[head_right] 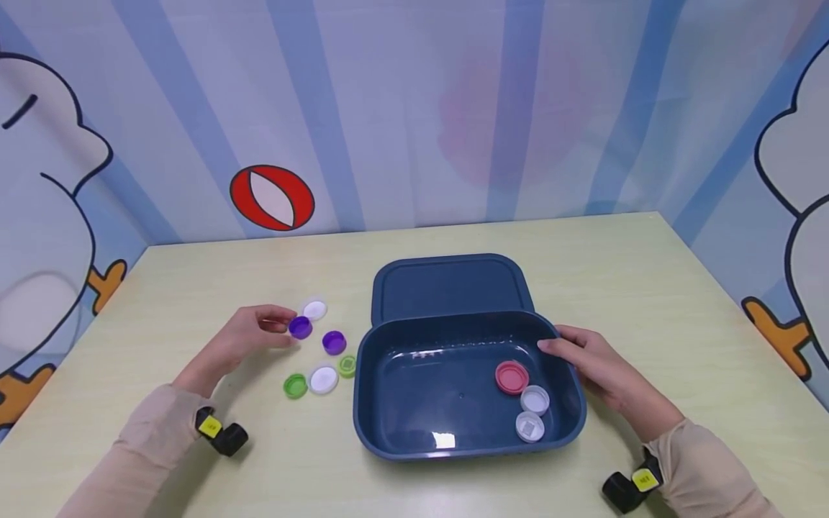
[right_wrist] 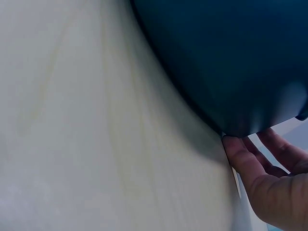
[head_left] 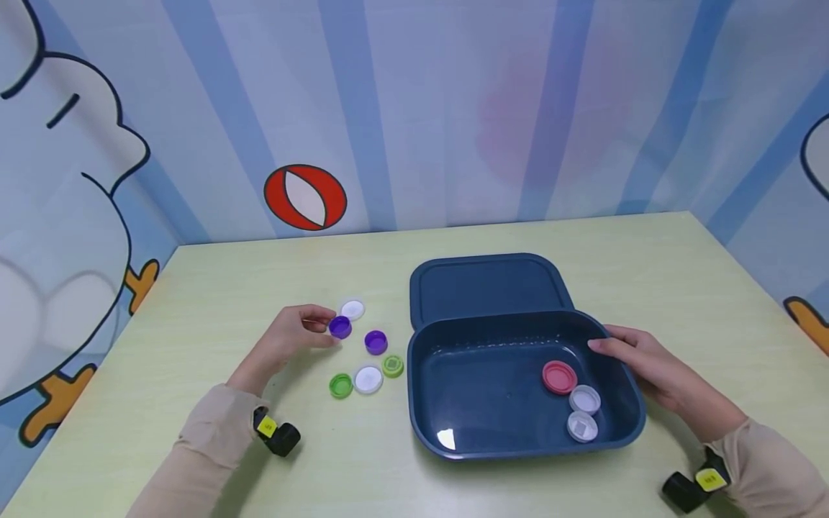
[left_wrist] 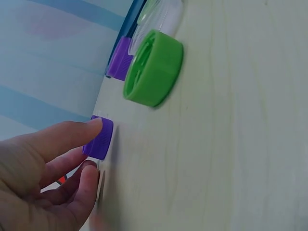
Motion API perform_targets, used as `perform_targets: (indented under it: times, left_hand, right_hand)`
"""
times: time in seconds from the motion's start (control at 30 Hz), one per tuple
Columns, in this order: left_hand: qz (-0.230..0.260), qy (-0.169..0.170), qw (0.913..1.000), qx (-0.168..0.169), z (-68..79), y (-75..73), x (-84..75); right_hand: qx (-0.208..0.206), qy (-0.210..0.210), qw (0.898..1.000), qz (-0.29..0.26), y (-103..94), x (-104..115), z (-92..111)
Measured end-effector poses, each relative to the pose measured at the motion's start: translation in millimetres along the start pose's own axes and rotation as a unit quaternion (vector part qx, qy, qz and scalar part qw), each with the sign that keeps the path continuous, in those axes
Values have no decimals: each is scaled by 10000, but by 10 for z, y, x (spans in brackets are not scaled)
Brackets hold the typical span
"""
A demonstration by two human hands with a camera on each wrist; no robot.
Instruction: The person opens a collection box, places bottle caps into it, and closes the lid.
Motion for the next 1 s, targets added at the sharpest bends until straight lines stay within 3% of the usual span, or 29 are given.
perform_targets:
  times: [0.47, 1.0]
  left_hand:
    - [-405, 376, 9984, -119, -12, 104, -59]
    - [-593, 452, 9969, -252, 5, 131, -90]
  right_hand:
    - [15, -16, 10000, -75, -2, -7, -3]
    - [-14, -5, 9999, -104, -4, 2, 3]
Point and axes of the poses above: each hand's wrist, its own z-axis away from the middle knuckle, its own y-axis out of the palm, x = y × z, the point moved 1 cm from there along -z, towards the middle knuckle, and after that the axes turned 14 degrees about -x, right-handed, at the moved point
